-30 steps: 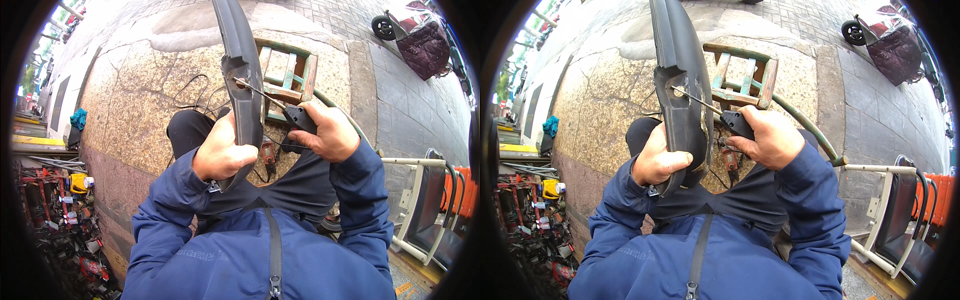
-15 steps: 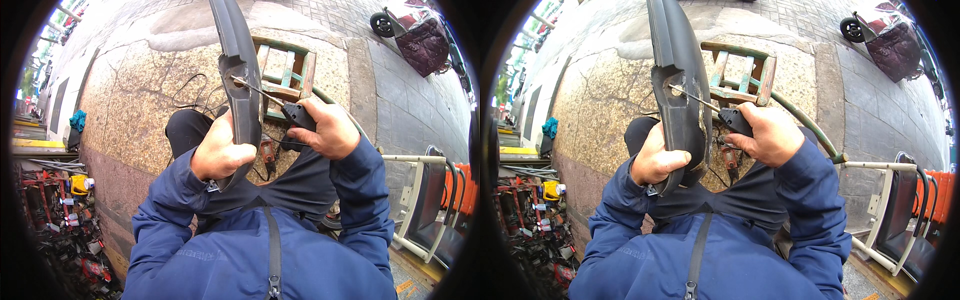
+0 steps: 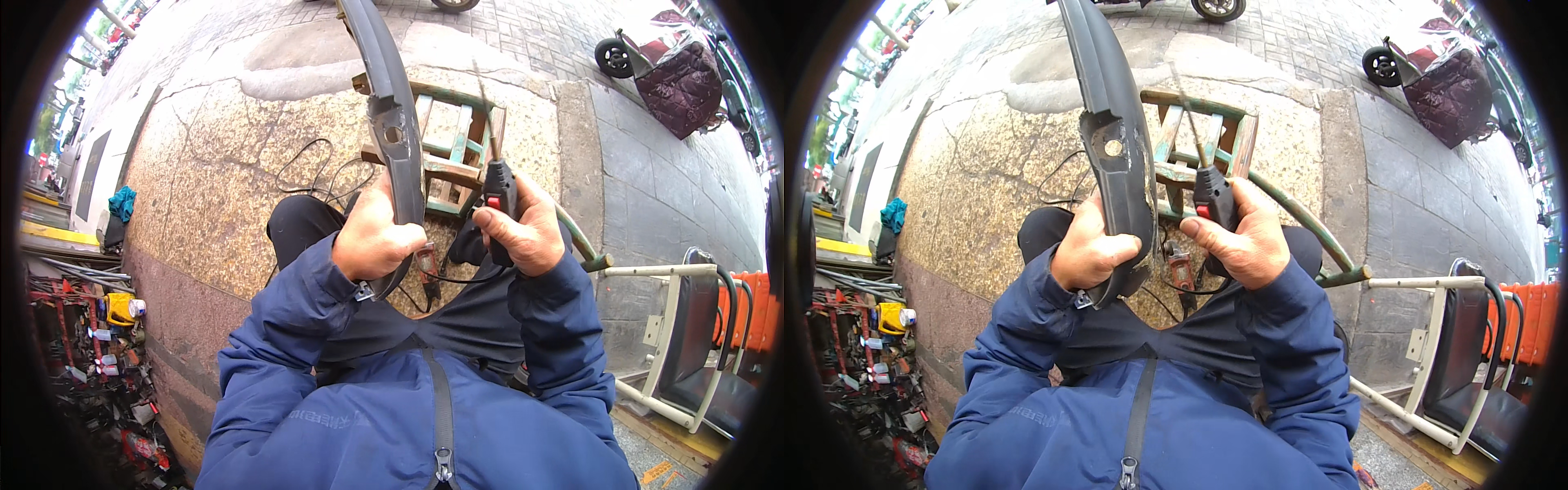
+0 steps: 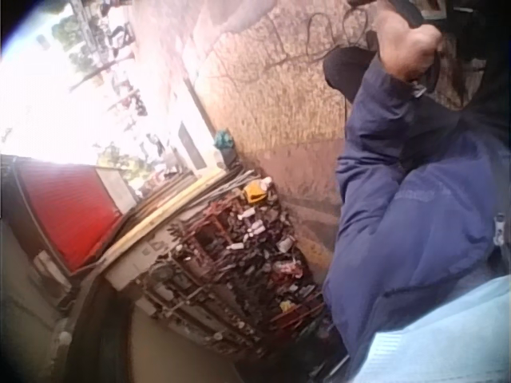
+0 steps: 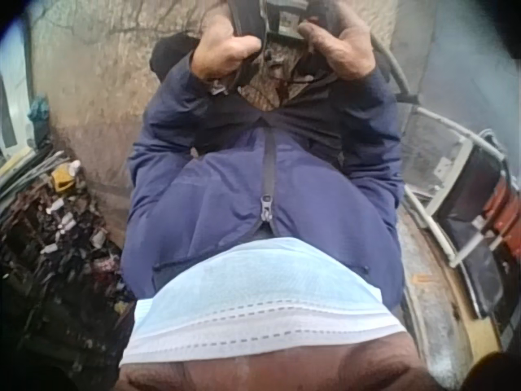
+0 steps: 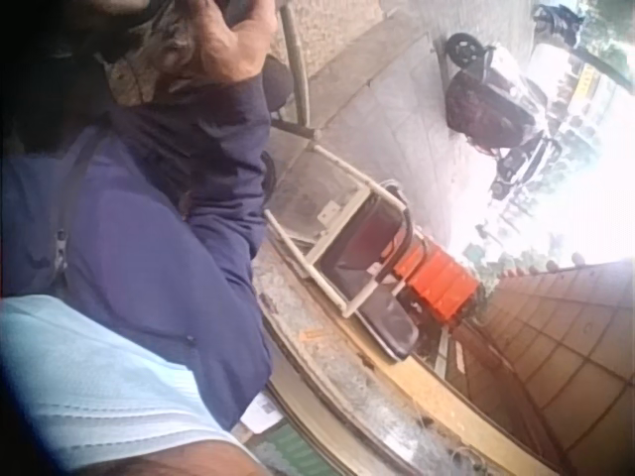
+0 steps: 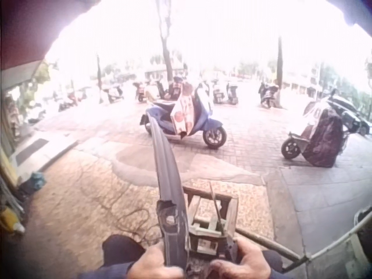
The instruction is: The person uses a handheld hot-air welding tool to melt and fuse a crack on a black plastic motorcycle fender. They hold the fender with one hand and guide the tool along the damaged seam, then flip the part to continue welding on the underside.
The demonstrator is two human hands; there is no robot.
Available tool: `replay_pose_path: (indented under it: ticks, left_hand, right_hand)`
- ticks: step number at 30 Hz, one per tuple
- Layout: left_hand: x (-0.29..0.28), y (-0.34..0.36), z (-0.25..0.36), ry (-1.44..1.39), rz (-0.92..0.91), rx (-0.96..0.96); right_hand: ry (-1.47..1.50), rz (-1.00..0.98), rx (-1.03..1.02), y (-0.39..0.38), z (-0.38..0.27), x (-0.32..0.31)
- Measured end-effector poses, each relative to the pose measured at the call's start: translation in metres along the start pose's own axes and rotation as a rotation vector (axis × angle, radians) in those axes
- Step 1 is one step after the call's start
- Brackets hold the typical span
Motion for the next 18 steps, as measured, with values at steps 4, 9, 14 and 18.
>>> replay_pose_path:
  ticks: [4,9,14,18]
  left_hand:
    - [-0.002,0.017,-0.014,0.239,0.054,0.251]
    - [-0.008,0.041,-0.038,0.700,0.279,0.441]
    - [-0.020,0.056,-0.051,0.983,0.358,0.531]
    - [-0.039,0.061,-0.058,1.112,0.413,0.623]
  right_hand:
    - [0.230,0.116,-0.085,0.009,-0.005,-0.002]
    - [0.386,0.211,-0.069,0.023,-0.019,-0.006]
    - [0.450,0.265,-0.096,0.039,-0.027,0.007]
    - [0.505,0.260,-0.108,0.050,-0.032,0.020]
Point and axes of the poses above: each hand's wrist, its own y-axis towards the middle knuckle, its own x-axis out of the palm, z = x × y, the point moved 3 cm from there along y, towards the middle knuckle, and after that the axes turned 10 degrees about z, right-handed, at the moved point
